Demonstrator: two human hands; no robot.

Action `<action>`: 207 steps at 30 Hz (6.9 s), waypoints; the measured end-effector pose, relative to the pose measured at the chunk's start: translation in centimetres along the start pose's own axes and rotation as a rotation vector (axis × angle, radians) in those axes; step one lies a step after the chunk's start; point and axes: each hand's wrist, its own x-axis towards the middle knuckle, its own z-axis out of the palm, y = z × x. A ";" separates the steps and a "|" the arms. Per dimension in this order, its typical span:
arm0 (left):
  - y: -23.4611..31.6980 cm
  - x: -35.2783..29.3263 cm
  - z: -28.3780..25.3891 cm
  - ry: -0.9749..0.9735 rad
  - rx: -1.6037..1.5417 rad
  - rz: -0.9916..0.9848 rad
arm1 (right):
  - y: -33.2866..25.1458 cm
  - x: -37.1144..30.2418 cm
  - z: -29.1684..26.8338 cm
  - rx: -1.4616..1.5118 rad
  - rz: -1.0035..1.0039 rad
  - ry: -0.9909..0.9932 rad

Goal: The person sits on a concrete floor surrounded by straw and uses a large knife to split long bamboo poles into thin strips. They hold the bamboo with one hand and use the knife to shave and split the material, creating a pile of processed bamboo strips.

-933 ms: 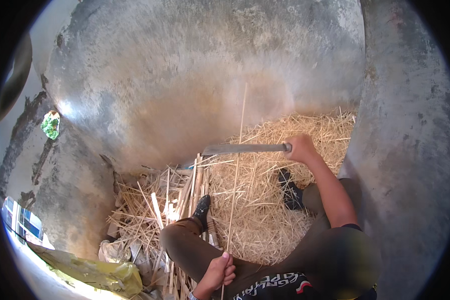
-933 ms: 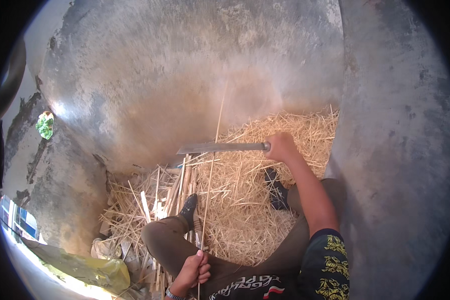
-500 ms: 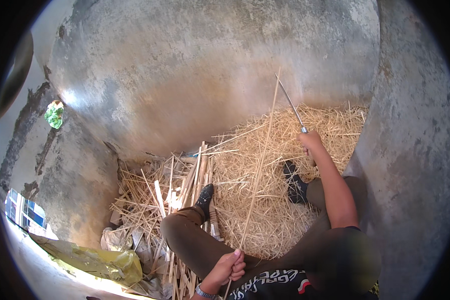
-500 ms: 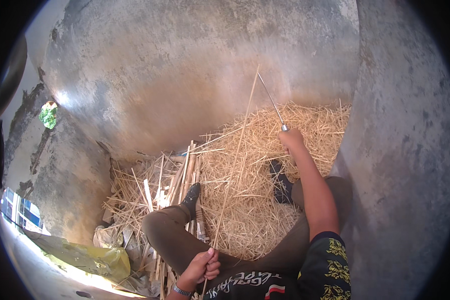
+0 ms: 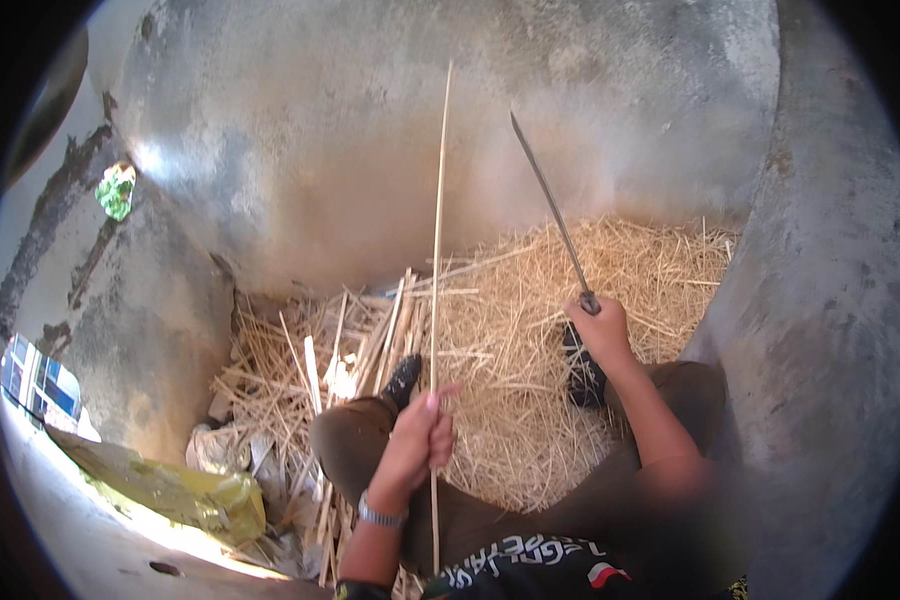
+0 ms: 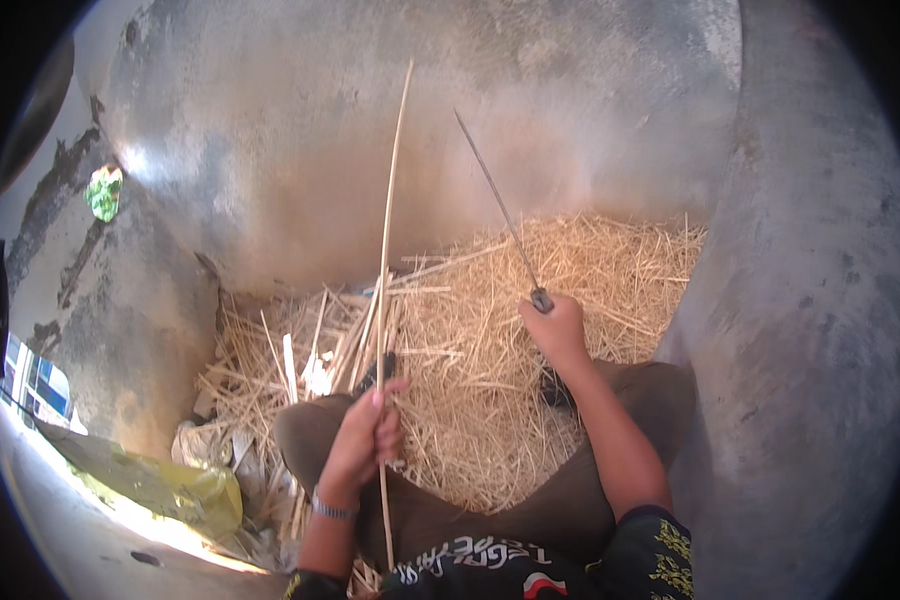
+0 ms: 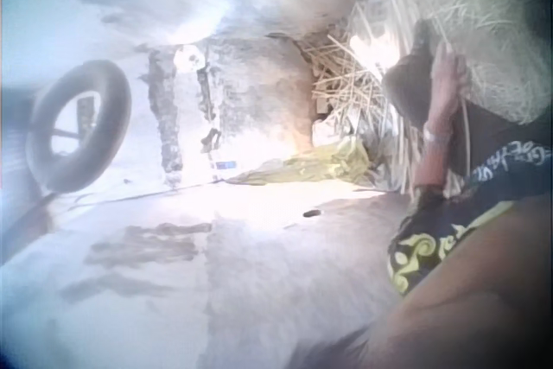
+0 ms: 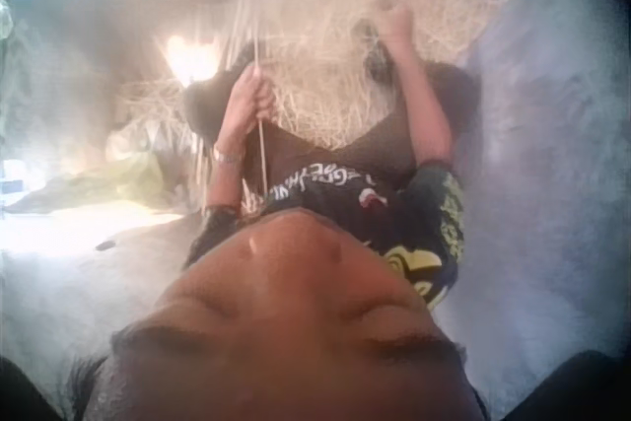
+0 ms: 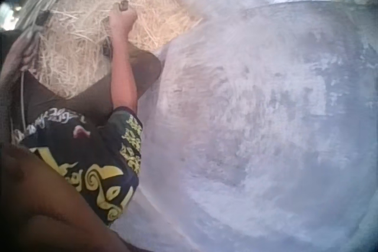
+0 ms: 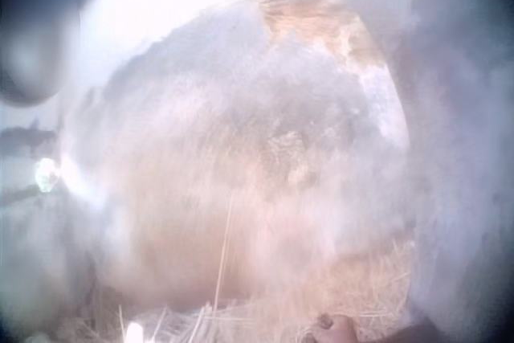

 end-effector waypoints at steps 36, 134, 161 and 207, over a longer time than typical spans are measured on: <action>-4.9 5.3 1.5 0.056 0.367 0.069 | 0.9 0.0 2.7 -0.334 0.030 -0.163; -1.7 14.2 4.2 0.328 0.084 0.574 | -4.1 1.6 1.8 0.670 0.597 -0.565; -7.3 13.3 7.1 -0.014 0.106 0.226 | -3.3 3.5 0.5 0.922 0.743 -0.297; -2.7 8.6 -1.7 -0.215 -0.250 -0.400 | -2.6 2.5 1.3 -1.018 -0.746 -0.422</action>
